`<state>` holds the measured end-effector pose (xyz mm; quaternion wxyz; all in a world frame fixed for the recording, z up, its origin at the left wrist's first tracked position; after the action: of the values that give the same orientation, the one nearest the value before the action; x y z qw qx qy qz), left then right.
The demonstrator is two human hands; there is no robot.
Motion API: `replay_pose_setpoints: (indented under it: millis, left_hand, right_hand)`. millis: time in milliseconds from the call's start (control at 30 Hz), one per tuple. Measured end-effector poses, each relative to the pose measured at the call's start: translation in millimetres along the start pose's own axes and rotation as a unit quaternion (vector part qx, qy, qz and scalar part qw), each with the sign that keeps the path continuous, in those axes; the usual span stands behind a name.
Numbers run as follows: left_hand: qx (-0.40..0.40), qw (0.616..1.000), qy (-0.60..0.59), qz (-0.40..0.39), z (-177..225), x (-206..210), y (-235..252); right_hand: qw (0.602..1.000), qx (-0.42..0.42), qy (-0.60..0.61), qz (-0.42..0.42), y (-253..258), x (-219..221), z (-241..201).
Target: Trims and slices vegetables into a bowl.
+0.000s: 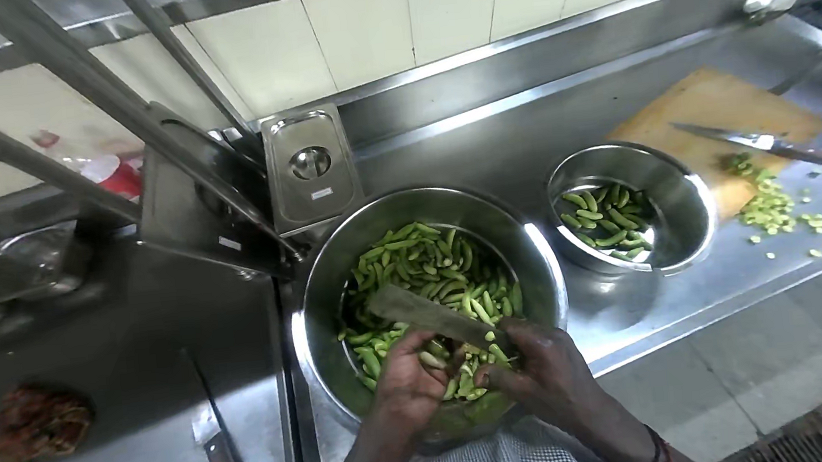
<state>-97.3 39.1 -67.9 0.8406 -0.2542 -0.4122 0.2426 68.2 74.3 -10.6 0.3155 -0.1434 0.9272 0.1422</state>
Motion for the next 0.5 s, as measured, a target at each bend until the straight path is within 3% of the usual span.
replay_pose_setpoints:
  millis: [133, 200, 267, 300, 400, 467, 500]
  left_hand:
    - [0.097, 0.995, 0.01, -0.012, 44.4, -7.4, 16.9]
    - [0.153, 0.977, 0.144, -0.014, 65.3, -13.0, 25.6]
    - [0.21, 0.914, 0.346, -0.016, 81.9, -11.4, 33.8]
    - [0.229, 0.853, 0.468, -0.032, 87.1, -6.0, 36.4]
    - [0.215, 0.601, 0.761, -0.113, 80.5, 14.0, 43.9]
    - [0.187, 0.456, 0.858, -0.144, 62.2, 14.1, 57.8]
    - [0.168, 0.407, 0.885, -0.153, 52.9, 9.4, 69.3]
  right_hand:
    - [0.999, 0.003, -0.029, 0.017, 2.3, -5.5, 3.2]
    - [0.999, 0.014, -0.036, 0.031, 3.4, -7.2, 5.0]
    - [0.998, 0.034, -0.043, 0.033, 4.6, -7.4, 7.5]
    - [0.998, 0.04, -0.046, 0.035, 5.0, -7.4, 8.3]
    - [0.997, 0.053, -0.055, 0.029, 5.6, -6.6, 7.9]
    - [0.996, 0.059, -0.056, 0.023, 5.2, -6.4, 7.6]
    - [0.997, 0.059, -0.055, 0.023, 5.1, -6.7, 7.8]
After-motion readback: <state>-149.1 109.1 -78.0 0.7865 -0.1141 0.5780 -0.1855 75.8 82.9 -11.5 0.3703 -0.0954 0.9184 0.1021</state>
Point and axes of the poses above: each hand's wrist, its own y-axis towards the middle knuckle, its own x-axis out of the palm, z = x × y, the point moved 7 cm from there along y, towards the middle knuckle, and after that the axes turned 7 degrees about x, right-handed, at the moved point
